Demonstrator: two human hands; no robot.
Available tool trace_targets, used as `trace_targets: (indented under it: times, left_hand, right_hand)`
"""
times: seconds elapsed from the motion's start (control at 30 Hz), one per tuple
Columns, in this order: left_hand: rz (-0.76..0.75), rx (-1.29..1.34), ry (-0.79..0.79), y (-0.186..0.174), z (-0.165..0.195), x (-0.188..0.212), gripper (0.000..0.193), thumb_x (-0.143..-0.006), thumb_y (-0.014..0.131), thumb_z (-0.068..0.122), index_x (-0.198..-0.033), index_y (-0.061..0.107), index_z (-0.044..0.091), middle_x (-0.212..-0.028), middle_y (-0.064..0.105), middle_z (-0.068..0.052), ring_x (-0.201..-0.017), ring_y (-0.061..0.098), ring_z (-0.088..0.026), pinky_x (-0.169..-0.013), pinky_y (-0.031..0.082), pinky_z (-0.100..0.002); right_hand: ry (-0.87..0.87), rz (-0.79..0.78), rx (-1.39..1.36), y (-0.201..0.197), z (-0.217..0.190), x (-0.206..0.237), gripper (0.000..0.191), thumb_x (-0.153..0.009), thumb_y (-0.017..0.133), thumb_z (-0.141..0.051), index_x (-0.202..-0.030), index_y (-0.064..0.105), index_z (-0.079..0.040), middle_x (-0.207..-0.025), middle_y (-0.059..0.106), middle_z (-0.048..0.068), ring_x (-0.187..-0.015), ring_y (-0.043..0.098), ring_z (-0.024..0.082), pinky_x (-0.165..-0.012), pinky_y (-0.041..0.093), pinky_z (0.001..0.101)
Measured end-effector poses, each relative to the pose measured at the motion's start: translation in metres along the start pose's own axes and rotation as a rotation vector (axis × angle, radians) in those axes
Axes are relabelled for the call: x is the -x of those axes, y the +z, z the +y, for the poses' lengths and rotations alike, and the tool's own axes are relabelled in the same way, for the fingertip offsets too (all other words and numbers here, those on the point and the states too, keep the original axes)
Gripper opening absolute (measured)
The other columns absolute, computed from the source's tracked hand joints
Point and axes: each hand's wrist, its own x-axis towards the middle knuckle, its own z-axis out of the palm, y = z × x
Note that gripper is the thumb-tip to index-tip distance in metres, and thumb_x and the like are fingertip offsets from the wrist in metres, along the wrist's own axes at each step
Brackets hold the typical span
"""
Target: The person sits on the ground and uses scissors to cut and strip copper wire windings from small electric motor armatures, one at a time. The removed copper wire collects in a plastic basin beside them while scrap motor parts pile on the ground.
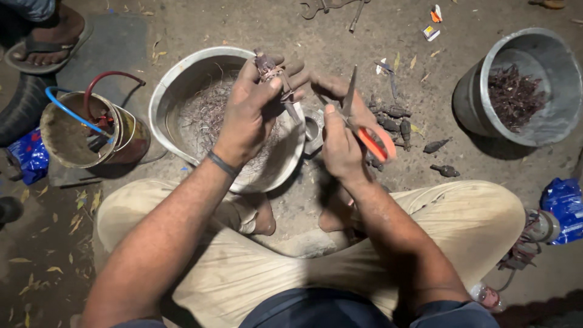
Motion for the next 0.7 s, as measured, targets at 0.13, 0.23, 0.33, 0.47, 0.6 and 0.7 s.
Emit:
trace_targets:
  times: [0.13,0.23,0.33,0.47,0.6,0.7]
  left_hand:
    - [0.102,0.009,0.055,-0.006,-0.005,-0.005,0.050,-0.100,0.065,0.014,-0.140,0.039,-0.001,-0.133,0.059,-0.031,-0.125,0.065,-0.039,-0.109,0.054,-0.047]
    - [0.232,-0.134,0.091,-0.015,-0.003,-0.008,0.050,-0.101,0.064,0.011,-0.142,0.041,-0.004,-0.127,0.059,-0.029,-0.117,0.064,-0.039,-0.104,0.056,-0.048]
    - [0.163,0.150,0.068,-0.023,0.002,-0.011,0.052,-0.099,0.058,0.013,-0.146,0.044,-0.005,-0.129,0.063,-0.028,-0.117,0.067,-0.037,-0.102,0.057,-0.045]
    - [0.086,0.170,-0.003,-0.019,-0.003,-0.009,0.048,-0.098,0.056,0.003,-0.143,0.044,-0.007,-0.132,0.063,-0.024,-0.123,0.068,-0.034,-0.108,0.057,-0.042]
    - [0.104,-0.003,0.012,-0.012,-0.011,-0.008,0.047,-0.099,0.060,0.001,-0.143,0.045,-0.007,-0.128,0.065,-0.019,-0.122,0.067,-0.030,-0.108,0.057,-0.040]
    - [0.111,-0.055,0.038,-0.011,-0.013,-0.008,0.050,-0.098,0.064,-0.002,-0.143,0.046,-0.006,-0.125,0.067,-0.016,-0.120,0.068,-0.026,-0.108,0.056,-0.038]
  right_hand:
    - [0.024,-0.037,0.038,0.000,0.009,-0.001,0.035,-0.100,0.046,-0.001,-0.132,0.060,0.004,-0.123,0.071,0.017,-0.117,0.072,0.024,-0.108,0.057,0.0382]
    - [0.041,-0.029,-0.012,0.000,0.010,-0.004,0.032,-0.100,0.048,0.001,-0.128,0.063,0.002,-0.115,0.074,0.016,-0.110,0.074,0.026,-0.103,0.058,0.0370]
    - [-0.050,-0.018,0.222,0.004,0.006,-0.008,0.025,-0.104,0.057,0.001,-0.126,0.067,-0.002,-0.112,0.073,0.016,-0.105,0.073,0.028,-0.097,0.057,0.0356]
    - [-0.203,-0.073,0.282,0.013,0.005,-0.011,0.031,-0.097,0.069,-0.004,-0.128,0.063,0.000,-0.120,0.069,0.020,-0.108,0.070,0.034,-0.092,0.055,0.0375]
    - [0.020,-0.053,0.321,0.018,0.013,-0.009,0.025,-0.086,0.076,-0.005,-0.108,0.066,0.001,-0.090,0.065,0.014,-0.080,0.067,0.028,-0.073,0.053,0.0368]
    - [0.021,-0.077,0.291,0.017,0.022,-0.007,0.015,-0.086,0.072,0.001,-0.098,0.063,0.000,-0.087,0.062,0.013,-0.079,0.065,0.027,-0.072,0.051,0.0361]
